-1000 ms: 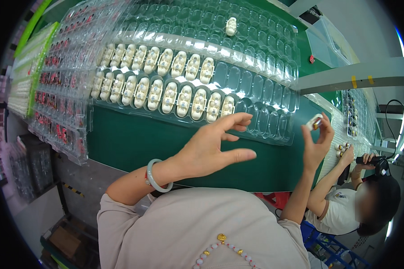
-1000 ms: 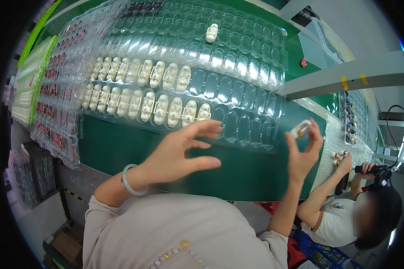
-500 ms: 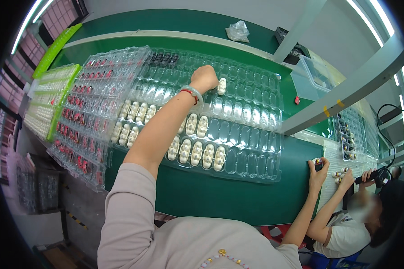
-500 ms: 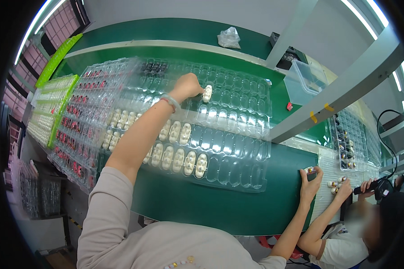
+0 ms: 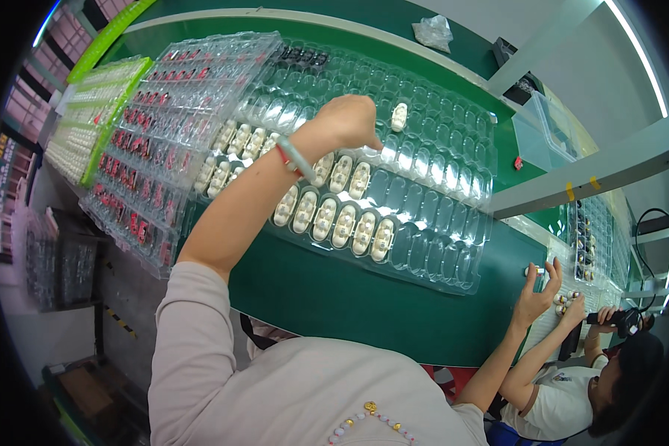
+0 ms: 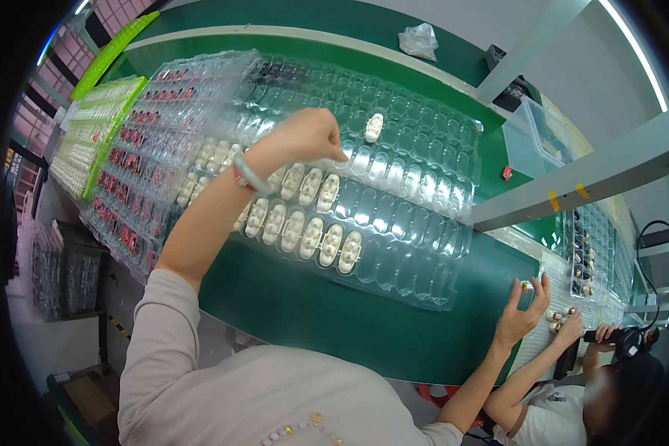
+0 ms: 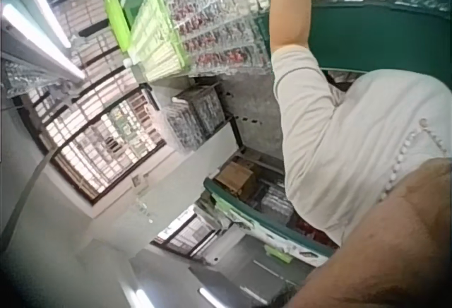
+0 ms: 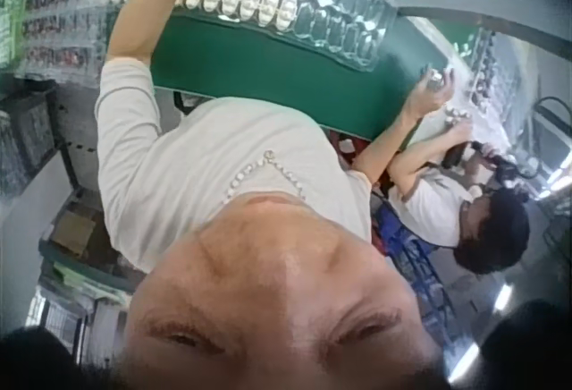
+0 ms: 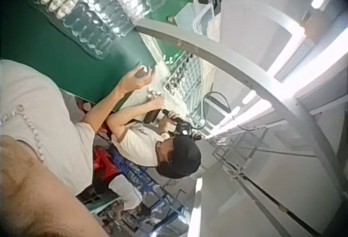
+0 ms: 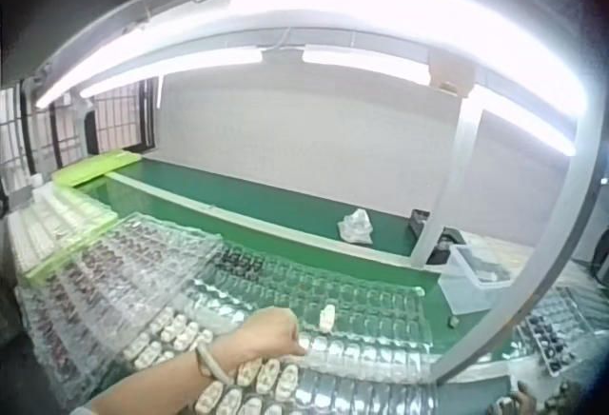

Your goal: The person inserts small cylindrical batteries into white plastic electronic casings. They pick up a casing, insert the batteries, and place the unit into a clear plastic tray. The process is repeated continuously for multiple units on a green workbench.

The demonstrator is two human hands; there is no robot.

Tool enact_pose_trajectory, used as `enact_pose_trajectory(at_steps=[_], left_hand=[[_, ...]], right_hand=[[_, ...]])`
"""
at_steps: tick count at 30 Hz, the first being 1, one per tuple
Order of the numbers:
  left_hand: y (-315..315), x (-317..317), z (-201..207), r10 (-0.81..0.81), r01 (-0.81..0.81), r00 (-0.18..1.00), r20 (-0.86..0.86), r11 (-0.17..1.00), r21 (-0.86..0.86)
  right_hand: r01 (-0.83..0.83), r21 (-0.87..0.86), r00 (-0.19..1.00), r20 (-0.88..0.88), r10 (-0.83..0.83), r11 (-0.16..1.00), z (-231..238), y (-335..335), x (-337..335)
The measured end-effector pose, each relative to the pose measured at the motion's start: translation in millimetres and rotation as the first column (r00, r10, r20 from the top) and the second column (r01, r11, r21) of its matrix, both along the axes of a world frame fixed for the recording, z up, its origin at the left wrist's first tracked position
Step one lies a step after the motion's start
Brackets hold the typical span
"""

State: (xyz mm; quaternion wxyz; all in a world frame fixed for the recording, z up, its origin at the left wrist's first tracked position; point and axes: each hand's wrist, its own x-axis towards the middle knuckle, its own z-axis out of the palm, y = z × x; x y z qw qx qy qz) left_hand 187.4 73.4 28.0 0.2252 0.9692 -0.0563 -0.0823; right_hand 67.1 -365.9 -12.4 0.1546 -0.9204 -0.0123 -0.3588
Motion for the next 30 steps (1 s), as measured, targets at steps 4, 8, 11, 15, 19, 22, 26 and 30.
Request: enact_pose_trajectory(at_steps=[4,8,11,15,19,22,26,30], left_hand=[[11.7,-50.8,-9.6,-0.013,0.015,0.997,0.081,1.0,-0.028],[8.7,-58.7,-37.8,0.05,-0.036,0.973,0.227,0.997,-0.068],[5.1,-58.0,-44.5,0.023,-0.001,0.966,0.257,0.996,-0.086],[8.4,-60.6,-52.6,-0.03,0.067,0.943,0.332,0.993,-0.102],[8.2,-58.1,-60.7,-0.12,0.189,0.888,0.445,0.975,-0.113],[10.9,-66.4,-50.4,-0.058,0.171,0.857,0.513,0.969,-0.177],[18.1,-110.0,-28.9,0.205,0.071,0.846,0.492,0.872,-0.484],[32.7,-184.7,-7.0,0.268,0.004,0.938,0.222,0.63,-0.776]], right_hand=[[-0.199,0.066,0.979,-0.031,0.201,0.978,24.2,49.9,7.8],[-0.465,0.077,0.875,-0.113,0.471,0.882,51.5,107.9,22.6],[-0.643,0.095,0.745,-0.152,0.649,0.76,66.9,149.2,34.5],[-0.808,0.05,0.569,-0.194,0.799,0.587,76.3,200.0,53.0],[-0.895,0.032,0.428,-0.214,0.878,0.444,89.4,256.5,77.6],[-0.93,0.051,0.343,-0.232,0.91,0.364,110.2,317.8,99.9],[-0.989,0.005,0.134,-0.395,0.909,0.148,124.0,438.1,125.4],[-0.969,-0.246,0.121,-0.403,0.907,0.02,87.3,541.6,168.6]])
